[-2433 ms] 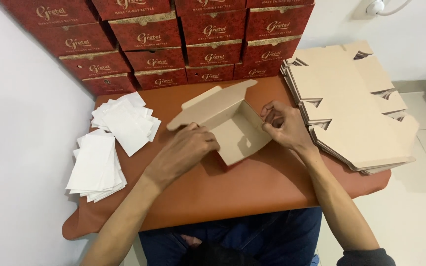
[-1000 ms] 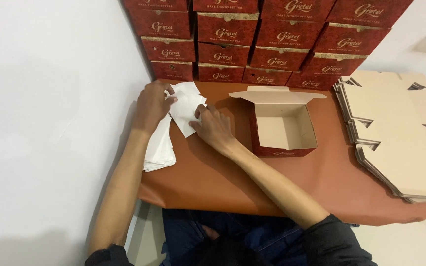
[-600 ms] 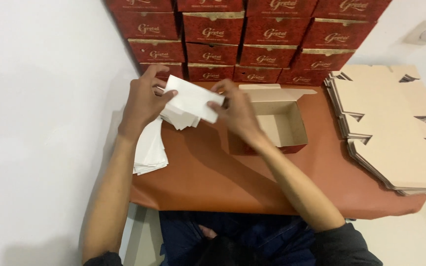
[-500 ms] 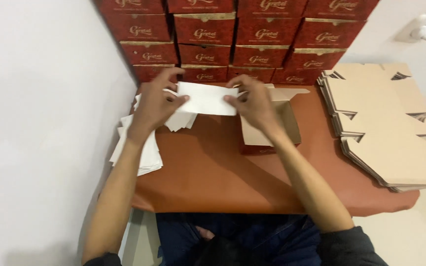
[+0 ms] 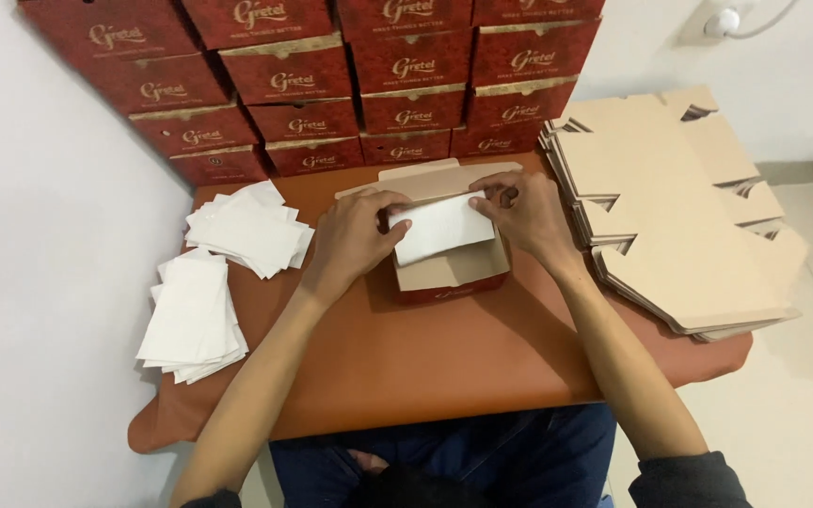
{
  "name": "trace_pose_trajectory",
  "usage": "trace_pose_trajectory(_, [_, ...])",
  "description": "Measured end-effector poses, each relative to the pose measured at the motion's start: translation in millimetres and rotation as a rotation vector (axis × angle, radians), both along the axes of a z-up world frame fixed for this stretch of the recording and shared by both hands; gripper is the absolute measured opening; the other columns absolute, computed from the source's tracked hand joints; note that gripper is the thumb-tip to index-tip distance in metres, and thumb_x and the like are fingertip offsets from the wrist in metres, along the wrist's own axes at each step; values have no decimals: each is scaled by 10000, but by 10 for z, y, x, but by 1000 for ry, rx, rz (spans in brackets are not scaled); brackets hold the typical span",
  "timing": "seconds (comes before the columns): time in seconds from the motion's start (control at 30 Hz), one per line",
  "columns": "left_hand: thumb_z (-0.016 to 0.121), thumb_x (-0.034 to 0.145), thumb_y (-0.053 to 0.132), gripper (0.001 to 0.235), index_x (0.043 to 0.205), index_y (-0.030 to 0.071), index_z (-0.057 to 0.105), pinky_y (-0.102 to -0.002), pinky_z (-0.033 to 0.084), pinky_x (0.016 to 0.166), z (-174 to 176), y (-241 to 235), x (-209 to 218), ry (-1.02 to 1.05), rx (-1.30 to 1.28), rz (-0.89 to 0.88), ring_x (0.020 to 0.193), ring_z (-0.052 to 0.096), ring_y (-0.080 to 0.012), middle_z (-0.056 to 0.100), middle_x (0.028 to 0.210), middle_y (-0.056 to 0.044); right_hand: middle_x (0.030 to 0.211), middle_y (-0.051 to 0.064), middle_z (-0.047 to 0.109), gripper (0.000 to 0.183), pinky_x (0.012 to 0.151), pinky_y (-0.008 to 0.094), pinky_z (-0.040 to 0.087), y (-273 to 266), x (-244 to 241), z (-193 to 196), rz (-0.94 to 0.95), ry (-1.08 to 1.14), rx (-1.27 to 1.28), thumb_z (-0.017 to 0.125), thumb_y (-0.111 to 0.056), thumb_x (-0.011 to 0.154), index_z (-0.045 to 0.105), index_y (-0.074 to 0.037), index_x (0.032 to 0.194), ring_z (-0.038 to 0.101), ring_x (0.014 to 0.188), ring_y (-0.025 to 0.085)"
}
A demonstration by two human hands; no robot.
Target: The person folds a flat cardboard piece into a small box, inserts a white paper, and closes the lid. The person handles the cardboard box and white paper by hand.
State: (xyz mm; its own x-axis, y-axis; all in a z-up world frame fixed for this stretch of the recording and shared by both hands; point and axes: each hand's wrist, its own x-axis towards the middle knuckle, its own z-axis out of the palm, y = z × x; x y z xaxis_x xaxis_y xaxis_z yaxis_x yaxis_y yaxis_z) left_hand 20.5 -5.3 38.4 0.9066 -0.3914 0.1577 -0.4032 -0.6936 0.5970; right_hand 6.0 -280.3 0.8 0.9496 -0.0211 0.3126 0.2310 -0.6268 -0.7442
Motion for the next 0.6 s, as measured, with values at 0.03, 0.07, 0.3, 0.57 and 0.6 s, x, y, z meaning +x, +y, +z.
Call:
trace_pose_trajectory(0.03, [784, 902, 216, 335, 1236, 215, 808, -492, 620, 792, -44, -1, 16, 4, 10, -4, 928, 775, -299, 792, 1018, -76, 840, 114, 749, 182, 621, 342, 579, -36, 44, -67, -4, 4, 10, 887, -80, 884, 842, -91, 1060, 672, 674, 187])
trace_pose_trajectory(0.07, [826, 879, 208, 375, 1252, 189, 793, -513, 623, 831, -90, 6, 27, -16, -51, 23, 1013, 762, -347, 752, 1085, -96, 846, 95, 704, 224, 636, 356, 585, -66, 94, -128, -20, -27, 9, 916, -138, 877, 842, -117, 1088, 674, 693, 191])
trace_pose_trajectory(0.3, [543, 1137, 445, 501, 1471, 72, 568, -697, 566, 959, -196, 188, 234, 43, 55, 374, 1143, 695, -539, 520, 1355, -318, 820, 121, 526, 359, 714, 505, 552, -297, 200, -307, -151, -81, -144, 824, -284, 1027, 725, -34, 1265, 644, 755, 369])
trace_pose_trajectory(0.57, [614, 1062, 354, 443, 1359, 32, 676, -594, 609, 868, -638, 290, 497, 157, -65, 281, 1112, 726, -519, 720, 1173, -327, 661, 59, 742, 390, 641, 375, 561, -328, 275, -216, -205, 119, 66, 622, -415, 1142, 824, -133, 963, 744, 621, 253])
trace_pose_trajectory(0.6, [659, 1034, 312, 414, 1342, 38, 691, -574, 613, 872, -588, 302, 444, 145, -104, 284, 1119, 724, -516, 729, 1181, -325, 613, 32, 722, 344, 506, 296, 548, -364, 303, -273, -201, 130, 105, 689, -367, 1116, 820, -148, 885, 708, 511, 172])
